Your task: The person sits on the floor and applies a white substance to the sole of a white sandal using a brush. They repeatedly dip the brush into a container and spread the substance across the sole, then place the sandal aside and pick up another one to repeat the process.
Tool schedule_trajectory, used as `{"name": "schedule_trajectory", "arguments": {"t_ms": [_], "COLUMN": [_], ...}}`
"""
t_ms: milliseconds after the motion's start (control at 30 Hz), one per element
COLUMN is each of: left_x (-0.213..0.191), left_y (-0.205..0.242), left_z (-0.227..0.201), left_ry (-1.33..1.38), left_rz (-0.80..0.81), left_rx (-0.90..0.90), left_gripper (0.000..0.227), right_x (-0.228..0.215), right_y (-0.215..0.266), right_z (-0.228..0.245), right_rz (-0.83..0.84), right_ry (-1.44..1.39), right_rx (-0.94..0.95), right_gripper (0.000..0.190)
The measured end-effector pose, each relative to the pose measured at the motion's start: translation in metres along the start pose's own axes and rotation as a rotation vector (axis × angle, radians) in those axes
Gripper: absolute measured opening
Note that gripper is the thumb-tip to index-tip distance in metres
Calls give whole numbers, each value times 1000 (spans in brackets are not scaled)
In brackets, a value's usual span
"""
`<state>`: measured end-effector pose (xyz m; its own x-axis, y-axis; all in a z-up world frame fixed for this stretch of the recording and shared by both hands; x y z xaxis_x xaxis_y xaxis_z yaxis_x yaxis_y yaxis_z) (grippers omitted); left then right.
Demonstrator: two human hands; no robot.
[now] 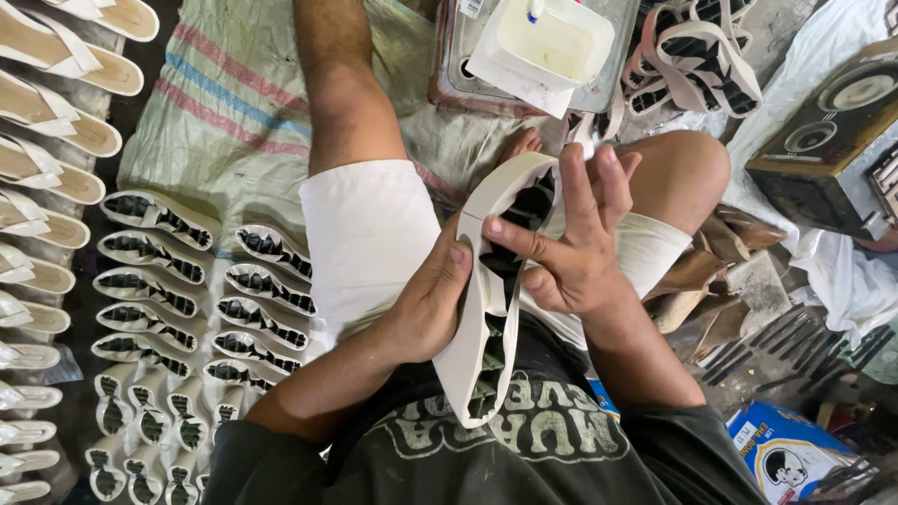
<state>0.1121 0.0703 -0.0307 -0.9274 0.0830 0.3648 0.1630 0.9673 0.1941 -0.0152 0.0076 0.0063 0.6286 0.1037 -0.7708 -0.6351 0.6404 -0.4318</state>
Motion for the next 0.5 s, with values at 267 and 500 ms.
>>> {"name": "schedule_trajectory", "arguments": {"t_ms": [267,500], "left_x": [-2,-1], "left_y": [0,2], "left_z": [0,-2], "left_ry": [10,-38], "left_rz": [8,-9], "left_rx": [-36,-27], "left_gripper": [74,72], "right_x": [-13,-5], "right_y": [0,4], "right_z": [-19,-16], "right_rz": [-130,-16], "right_ry": [34,14], "right_rx": [209,205], "right_gripper": [74,74]}}
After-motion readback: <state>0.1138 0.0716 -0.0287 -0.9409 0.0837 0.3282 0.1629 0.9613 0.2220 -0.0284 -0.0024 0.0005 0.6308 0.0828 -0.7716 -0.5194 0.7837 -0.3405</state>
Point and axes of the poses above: each hand's wrist, its own y-axis away from the middle knuckle, its own x-axis out of the palm, z = x × y, the point moved 9 cm from there along -y, towards the middle knuckle, and after that the axes turned 2 degrees about -z, right-handed, at the moved point
